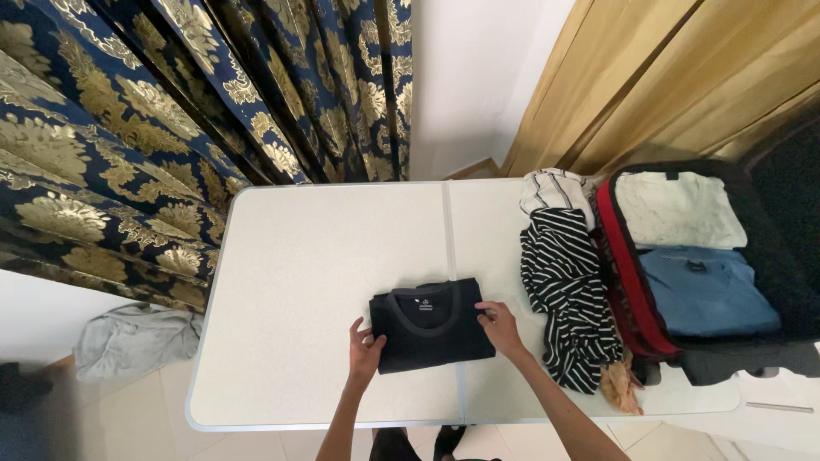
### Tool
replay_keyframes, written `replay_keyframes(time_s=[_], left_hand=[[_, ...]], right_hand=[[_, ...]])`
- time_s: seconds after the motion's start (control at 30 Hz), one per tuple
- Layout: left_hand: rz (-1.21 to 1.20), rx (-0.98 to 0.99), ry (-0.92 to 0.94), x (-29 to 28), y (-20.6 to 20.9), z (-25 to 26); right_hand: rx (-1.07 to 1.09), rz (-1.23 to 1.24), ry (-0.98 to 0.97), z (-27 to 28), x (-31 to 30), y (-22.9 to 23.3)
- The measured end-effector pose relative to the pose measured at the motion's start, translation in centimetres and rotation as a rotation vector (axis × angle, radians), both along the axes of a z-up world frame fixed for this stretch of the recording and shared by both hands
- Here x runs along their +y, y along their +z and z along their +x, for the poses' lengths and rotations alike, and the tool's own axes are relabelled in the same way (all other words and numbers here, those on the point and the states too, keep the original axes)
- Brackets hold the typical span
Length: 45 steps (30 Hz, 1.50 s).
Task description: The person folds a patterned shirt and a black garment on a folding table and places them into an open suitcase.
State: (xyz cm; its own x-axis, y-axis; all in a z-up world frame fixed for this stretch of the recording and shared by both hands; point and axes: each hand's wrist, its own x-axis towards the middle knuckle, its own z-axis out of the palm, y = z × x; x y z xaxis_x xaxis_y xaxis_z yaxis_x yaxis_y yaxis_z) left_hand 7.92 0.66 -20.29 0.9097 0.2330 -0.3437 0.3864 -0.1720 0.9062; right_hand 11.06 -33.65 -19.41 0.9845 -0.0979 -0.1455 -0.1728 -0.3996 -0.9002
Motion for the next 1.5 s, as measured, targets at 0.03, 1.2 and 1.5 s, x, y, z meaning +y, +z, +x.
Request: replay_keyframes(time_s=[0.03, 1.2, 1.5], left_hand=[[0.002, 0.026, -0.015, 0.1, 0.3, -0.3], [0.911, -0.184, -0.457, -8.4, 5.1, -4.7], [0.926, 0.146, -0.648, -8.2, 10.2, -2.2]], right_hand=[[0.023, 0.008, 0.001, 0.1, -0.1, -0.1], [-0.167, -0.842, 0.344, -6.4, 6.7, 2.9], [0.046, -0.88, 0.372, -3.8, 6.3, 6.5]])
